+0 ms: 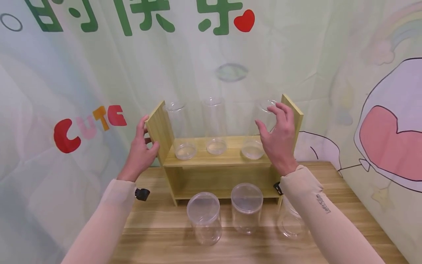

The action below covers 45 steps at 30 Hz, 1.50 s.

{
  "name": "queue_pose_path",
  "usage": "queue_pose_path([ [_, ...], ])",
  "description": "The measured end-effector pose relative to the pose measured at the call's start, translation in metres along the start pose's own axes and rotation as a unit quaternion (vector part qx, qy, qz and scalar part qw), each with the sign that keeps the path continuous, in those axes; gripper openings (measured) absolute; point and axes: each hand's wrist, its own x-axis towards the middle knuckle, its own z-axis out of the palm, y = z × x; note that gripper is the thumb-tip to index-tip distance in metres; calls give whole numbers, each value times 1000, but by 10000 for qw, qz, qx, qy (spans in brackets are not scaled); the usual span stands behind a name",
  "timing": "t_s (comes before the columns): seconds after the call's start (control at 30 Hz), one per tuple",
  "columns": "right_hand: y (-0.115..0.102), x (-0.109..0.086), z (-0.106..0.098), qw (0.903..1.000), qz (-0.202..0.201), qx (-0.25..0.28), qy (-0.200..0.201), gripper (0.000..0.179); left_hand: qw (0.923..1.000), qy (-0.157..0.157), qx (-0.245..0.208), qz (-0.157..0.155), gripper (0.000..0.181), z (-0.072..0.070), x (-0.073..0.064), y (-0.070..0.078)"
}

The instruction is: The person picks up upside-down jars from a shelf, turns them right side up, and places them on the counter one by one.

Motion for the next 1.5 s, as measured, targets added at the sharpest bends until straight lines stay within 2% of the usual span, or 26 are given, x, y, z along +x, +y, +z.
queue_pose_path([
  [0.23,-7,2,-13,9989,125,379,228,44,9999,73,-55,97,80,-3,7,6],
  [0.33,-10,2,-18,9978,312,537,254,44,9999,88,-66,98,79,-4,10,7],
  [0.53,-12,-14,-25,9919,843,930,168,45,10000,64,-33,49,78,1,0,1],
  [0.67,-10,-24,-29,9891,936,1116,189,45,9998,154,-47,150,77,3,-2,-1],
  [0.93,-8,-33,-36,9833,1277,1265,285,42,9995,278,-92,129,79,6,-3,0],
  [1.1,-6,-39,-40,9802,1426,1331,340,42,9988,421,-52,263,80,8,-2,1],
  [1.33,-4,-53,-44,9672,2044,1475,309,42,9975,556,-51,427,78,11,-6,1],
  [1.5,0,-66,-44,9560,2315,1762,385,36,9979,565,-113,289,76,12,-13,-3],
])
